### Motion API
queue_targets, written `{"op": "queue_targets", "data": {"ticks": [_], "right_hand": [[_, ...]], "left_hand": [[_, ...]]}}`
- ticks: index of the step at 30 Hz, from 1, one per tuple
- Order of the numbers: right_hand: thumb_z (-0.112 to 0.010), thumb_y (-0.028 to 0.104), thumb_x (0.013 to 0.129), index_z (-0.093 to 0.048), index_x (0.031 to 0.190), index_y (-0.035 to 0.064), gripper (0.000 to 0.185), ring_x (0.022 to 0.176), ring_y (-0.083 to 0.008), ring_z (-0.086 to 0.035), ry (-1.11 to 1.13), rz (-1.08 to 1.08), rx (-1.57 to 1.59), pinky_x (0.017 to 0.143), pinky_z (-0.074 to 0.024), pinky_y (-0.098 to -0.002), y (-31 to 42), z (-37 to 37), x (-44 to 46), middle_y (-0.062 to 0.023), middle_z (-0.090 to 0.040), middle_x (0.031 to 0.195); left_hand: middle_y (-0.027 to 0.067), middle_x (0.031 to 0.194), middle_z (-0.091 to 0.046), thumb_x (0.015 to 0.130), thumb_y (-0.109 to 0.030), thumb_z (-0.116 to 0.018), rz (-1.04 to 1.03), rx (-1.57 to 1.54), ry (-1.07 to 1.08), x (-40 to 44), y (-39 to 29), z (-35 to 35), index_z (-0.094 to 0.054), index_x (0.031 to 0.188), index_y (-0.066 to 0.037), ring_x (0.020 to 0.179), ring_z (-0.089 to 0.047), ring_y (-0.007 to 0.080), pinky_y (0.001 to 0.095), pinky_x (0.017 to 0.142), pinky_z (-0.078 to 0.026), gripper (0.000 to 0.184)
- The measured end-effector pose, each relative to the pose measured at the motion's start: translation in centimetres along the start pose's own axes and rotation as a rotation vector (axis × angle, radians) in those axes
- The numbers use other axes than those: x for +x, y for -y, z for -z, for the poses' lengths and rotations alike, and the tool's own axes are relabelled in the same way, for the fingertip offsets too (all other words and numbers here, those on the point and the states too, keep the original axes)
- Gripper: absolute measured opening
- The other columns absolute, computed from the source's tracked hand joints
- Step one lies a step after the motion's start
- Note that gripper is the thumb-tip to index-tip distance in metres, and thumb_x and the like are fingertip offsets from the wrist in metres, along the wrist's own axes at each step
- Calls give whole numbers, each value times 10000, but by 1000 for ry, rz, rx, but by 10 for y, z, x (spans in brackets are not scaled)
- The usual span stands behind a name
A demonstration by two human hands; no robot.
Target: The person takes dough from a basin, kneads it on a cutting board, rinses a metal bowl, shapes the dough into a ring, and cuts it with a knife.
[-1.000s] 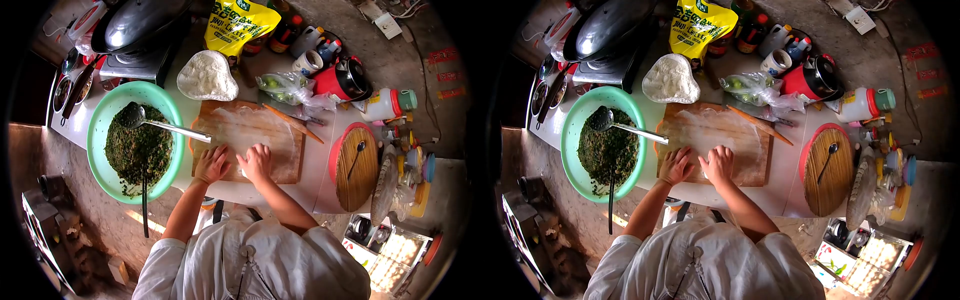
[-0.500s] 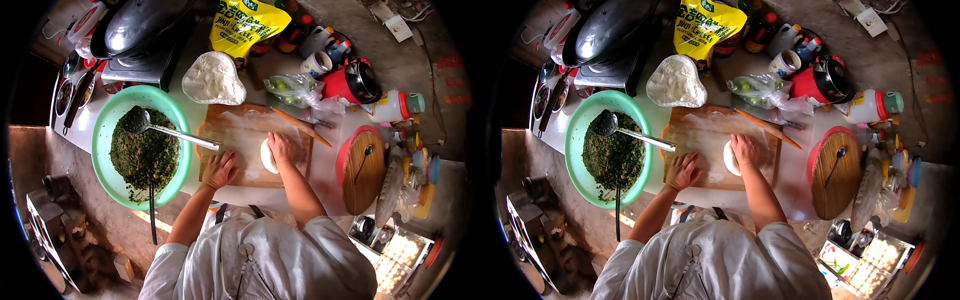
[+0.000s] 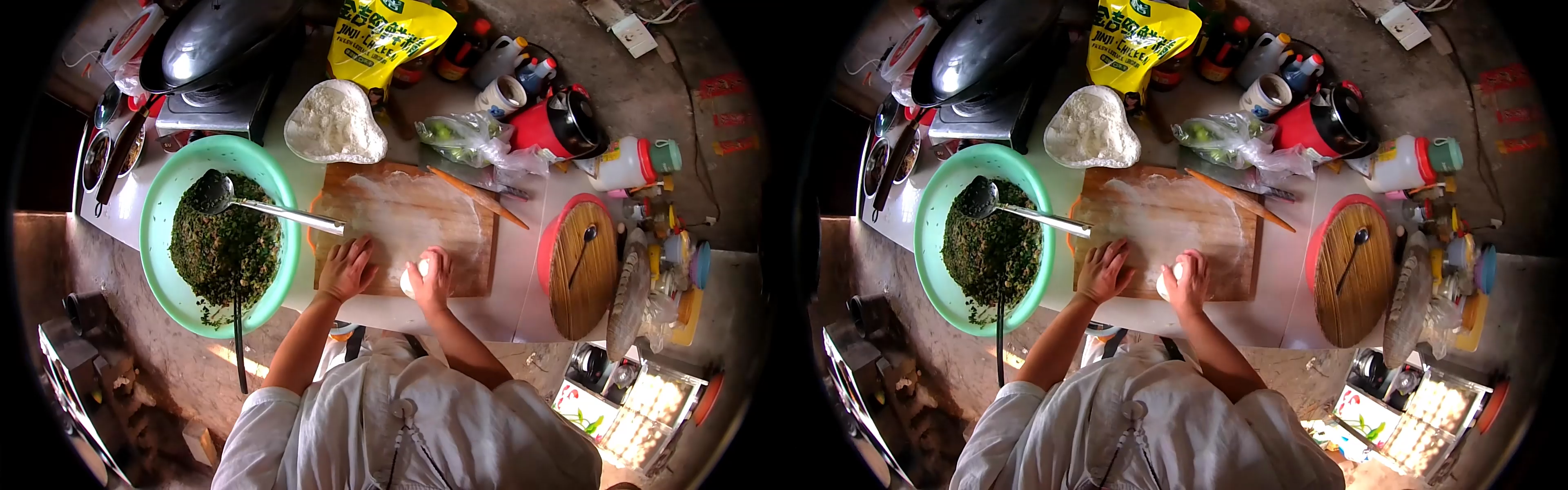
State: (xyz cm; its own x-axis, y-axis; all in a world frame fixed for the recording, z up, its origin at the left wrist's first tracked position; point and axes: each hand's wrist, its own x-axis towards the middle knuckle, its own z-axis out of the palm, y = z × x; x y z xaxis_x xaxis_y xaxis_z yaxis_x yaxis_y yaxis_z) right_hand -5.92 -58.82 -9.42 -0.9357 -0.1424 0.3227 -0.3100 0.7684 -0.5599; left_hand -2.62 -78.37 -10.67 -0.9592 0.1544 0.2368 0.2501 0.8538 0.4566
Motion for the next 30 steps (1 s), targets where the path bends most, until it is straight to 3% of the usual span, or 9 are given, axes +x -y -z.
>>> {"op": "queue_targets", "data": {"ticks": [7,9,12,13,17,18,21,23,30], "right_hand": [[-554,293,804,-548,814,91,203,925,-306,-508,142,-126,-278,780,-404,-448,-32,-22,62,-106,-546,964],[-430,393,864,-578,810,91,340,910,-295,-525,343,-297,-382,763,-425,-445,-29,-23,84,-122,-559,975],[-350,429,888,-589,790,79,435,901,-295,-525,421,-245,-386,807,-413,-418,-21,-15,95,-134,-567,944],[-350,369,904,-581,752,63,413,893,-295,-524,338,-51,-247,815,-391,-393,-32,-16,90,-124,-580,875],[-362,268,909,-543,705,32,360,770,-280,-498,228,-73,299,730,-370,-383,-15,23,58,-105,-549,750],[-382,223,904,-547,707,31,321,767,-263,-495,253,-351,580,701,-381,-380,-13,25,40,-107,-547,743],[-539,165,811,-538,783,44,124,868,-267,-512,131,-219,283,722,-399,-376,-17,17,-2,-110,-564,882],[-647,145,707,-512,892,69,241,946,-293,-503,-78,-44,-14,774,-400,-383,-4,5,-2,-92,-538,1017],[-544,264,814,-533,836,101,165,866,-303,-543,124,-135,-414,714,-431,-421,-50,-8,44,-108,-583,924]], "left_hand": [[63,1213,-454,715,-275,-621,24,3,42,-1,2,-2,-504,1109,-72,1071,-455,240,376,842,-368,459],[64,1212,-454,716,-273,-620,25,2,33,-1,1,-1,-503,1112,-70,1069,-456,241,376,845,-367,461],[67,1209,-454,715,-267,-621,16,-9,6,-2,0,-1,-502,1114,-67,1067,-457,244,376,852,-364,462],[68,1207,-455,713,-263,-623,10,-16,-10,-3,1,-1,-503,1113,-66,1066,-458,245,376,855,-363,462],[71,1206,-456,709,-254,-625,11,-21,1,-4,2,-4,-505,1108,-62,1065,-460,244,373,858,-361,459],[72,1206,-457,707,-253,-626,10,-18,2,-4,1,-4,-507,1103,-60,1065,-460,245,374,855,-363,457],[72,1207,-458,706,-253,-627,6,-17,2,-2,1,-3,-509,1096,-58,1064,-461,248,377,851,-365,452],[72,1207,-458,706,-255,-627,11,-18,5,-2,1,-3,-510,1093,-58,1064,-461,249,378,850,-365,450],[73,1216,-451,712,-267,-623,4,-4,30,-2,2,-3,-500,1112,-65,1070,-458,253,376,860,-363,465]]}}
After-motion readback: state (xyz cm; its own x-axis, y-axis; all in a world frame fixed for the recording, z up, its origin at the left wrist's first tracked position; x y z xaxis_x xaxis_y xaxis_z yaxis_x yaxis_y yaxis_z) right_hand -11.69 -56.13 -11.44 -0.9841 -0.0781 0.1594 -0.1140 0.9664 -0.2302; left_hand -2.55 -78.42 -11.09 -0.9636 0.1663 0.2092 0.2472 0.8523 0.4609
